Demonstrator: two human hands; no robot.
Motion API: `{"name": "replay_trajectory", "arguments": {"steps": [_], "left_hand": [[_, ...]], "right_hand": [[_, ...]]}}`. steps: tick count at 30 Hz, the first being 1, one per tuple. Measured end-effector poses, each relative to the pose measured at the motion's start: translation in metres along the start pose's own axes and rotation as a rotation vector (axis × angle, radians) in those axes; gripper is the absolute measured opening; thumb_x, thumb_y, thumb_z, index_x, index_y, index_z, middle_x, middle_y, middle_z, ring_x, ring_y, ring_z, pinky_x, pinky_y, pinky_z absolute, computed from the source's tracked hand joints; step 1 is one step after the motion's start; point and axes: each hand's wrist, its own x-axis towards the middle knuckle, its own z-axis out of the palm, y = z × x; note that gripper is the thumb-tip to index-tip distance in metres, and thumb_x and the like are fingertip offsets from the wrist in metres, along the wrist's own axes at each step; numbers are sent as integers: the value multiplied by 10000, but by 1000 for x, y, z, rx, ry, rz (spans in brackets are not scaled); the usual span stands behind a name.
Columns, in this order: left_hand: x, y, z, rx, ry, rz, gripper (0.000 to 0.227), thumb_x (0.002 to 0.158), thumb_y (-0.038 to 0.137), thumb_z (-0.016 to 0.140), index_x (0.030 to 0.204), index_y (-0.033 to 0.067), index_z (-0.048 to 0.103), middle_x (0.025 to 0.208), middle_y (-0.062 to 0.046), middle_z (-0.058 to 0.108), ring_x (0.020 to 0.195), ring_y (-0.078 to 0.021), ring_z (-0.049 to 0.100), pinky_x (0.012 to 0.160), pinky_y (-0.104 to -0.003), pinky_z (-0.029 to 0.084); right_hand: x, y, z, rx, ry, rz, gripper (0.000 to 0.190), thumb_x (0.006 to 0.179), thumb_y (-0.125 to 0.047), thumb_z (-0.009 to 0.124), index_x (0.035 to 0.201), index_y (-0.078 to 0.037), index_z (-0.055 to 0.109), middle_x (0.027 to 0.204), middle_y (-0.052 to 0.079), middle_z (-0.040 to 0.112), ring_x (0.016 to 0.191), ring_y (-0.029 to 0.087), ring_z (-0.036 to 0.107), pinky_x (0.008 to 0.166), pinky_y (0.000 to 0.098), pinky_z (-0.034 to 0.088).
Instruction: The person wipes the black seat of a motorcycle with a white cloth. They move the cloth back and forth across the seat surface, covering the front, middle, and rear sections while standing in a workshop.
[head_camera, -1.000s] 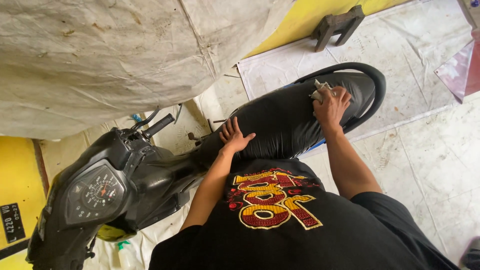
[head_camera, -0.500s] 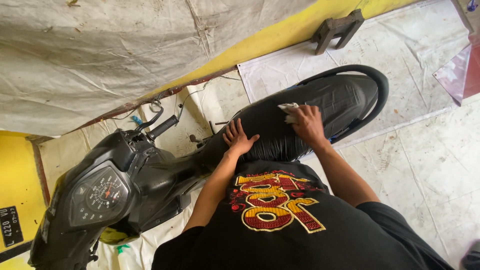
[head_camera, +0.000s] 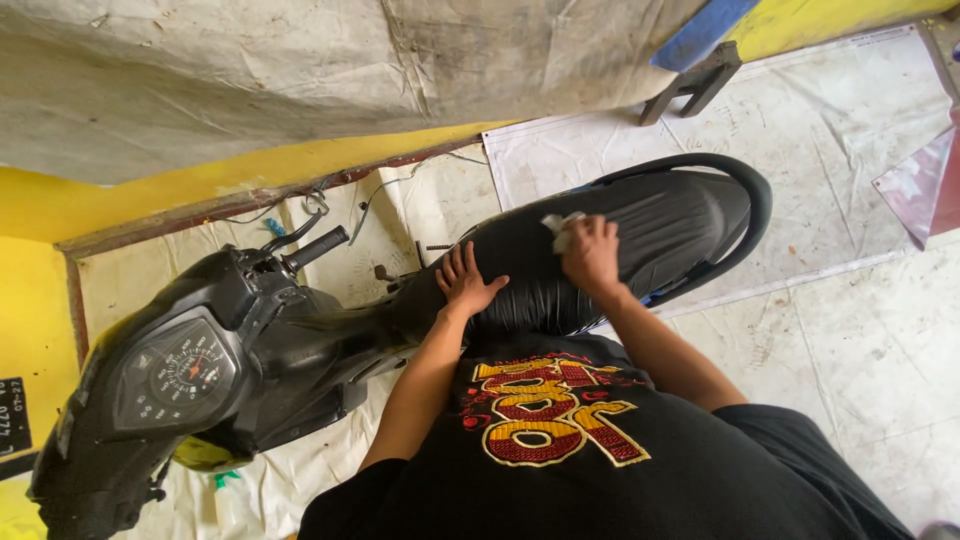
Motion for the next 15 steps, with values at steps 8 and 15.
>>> {"name": "replay_trajectory", "arguments": {"steps": [8, 15], "left_hand": [[-10, -2, -3, -19, 101, -6, 1169, 828, 713, 690, 1650, 204, 33, 1723, -142, 21, 1582, -382, -32, 1226, -630, -8], [-3, -14, 6, -95, 214, 1, 892, 923, 656, 567, 1643, 255, 225, 1721, -60, 178, 1593, -296, 126, 1263, -536, 56]], "right_hand": [[13, 85, -38, 13, 42, -197, 348, 848, -104, 727, 1195, -129, 714, 1204, 148, 568, 1099, 387, 505, 940, 489, 478], [60, 183, -54, -127, 236, 168, 450, 790, -219, 785, 1208, -71, 707, 1211, 207, 578, 1093, 452, 506, 900, 507, 495]]}}
